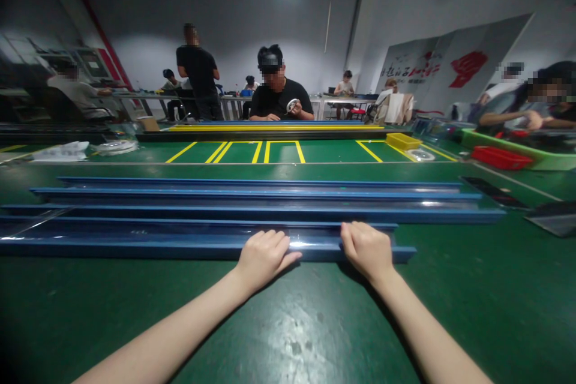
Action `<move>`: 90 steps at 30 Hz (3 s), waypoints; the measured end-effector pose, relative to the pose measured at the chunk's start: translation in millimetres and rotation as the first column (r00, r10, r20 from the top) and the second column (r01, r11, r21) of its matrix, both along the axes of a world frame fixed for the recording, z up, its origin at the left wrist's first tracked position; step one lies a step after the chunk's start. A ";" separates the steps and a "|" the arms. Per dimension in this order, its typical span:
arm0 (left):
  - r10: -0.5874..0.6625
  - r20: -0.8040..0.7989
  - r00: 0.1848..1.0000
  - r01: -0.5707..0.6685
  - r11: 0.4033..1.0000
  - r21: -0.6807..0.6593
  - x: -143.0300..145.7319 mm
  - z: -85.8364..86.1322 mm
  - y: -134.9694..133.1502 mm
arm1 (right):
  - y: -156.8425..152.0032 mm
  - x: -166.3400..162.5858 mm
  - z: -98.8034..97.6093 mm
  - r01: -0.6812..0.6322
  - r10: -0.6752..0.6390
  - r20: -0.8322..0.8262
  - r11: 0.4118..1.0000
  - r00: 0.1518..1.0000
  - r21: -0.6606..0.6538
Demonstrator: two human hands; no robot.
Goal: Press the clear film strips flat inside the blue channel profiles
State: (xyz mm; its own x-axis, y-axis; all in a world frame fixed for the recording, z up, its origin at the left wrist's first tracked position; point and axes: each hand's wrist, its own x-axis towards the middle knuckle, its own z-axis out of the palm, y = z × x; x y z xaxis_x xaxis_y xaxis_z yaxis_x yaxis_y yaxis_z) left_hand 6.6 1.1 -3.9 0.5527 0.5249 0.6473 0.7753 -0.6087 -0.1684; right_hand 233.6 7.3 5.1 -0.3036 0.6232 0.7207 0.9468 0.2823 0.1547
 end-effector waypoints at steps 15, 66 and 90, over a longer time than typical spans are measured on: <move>-0.049 -0.074 0.996 0.052 0.998 0.046 -8.2 1.7 19.4 | 14.7 -4.5 2.2 0.066 -0.066 0.004 0.997 0.998 -0.043; -0.004 0.041 0.999 0.011 0.984 -0.178 -16.8 5.3 30.1 | 36.7 -76.7 -0.8 -0.062 0.060 0.020 0.989 0.998 0.132; 0.044 -0.026 0.999 -0.046 0.994 -0.103 -13.9 0.7 29.1 | 34.1 -78.9 -2.4 -0.012 0.016 0.039 0.994 0.999 -0.112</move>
State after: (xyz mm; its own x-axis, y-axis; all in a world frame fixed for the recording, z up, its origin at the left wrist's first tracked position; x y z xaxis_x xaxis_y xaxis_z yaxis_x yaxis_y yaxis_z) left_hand -7.3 30.1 -3.2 0.5414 0.6131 0.5753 0.7989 -0.5883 -0.1249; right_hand 154.7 41.4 2.7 -0.3396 0.6944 0.6344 0.9364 0.3131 0.1586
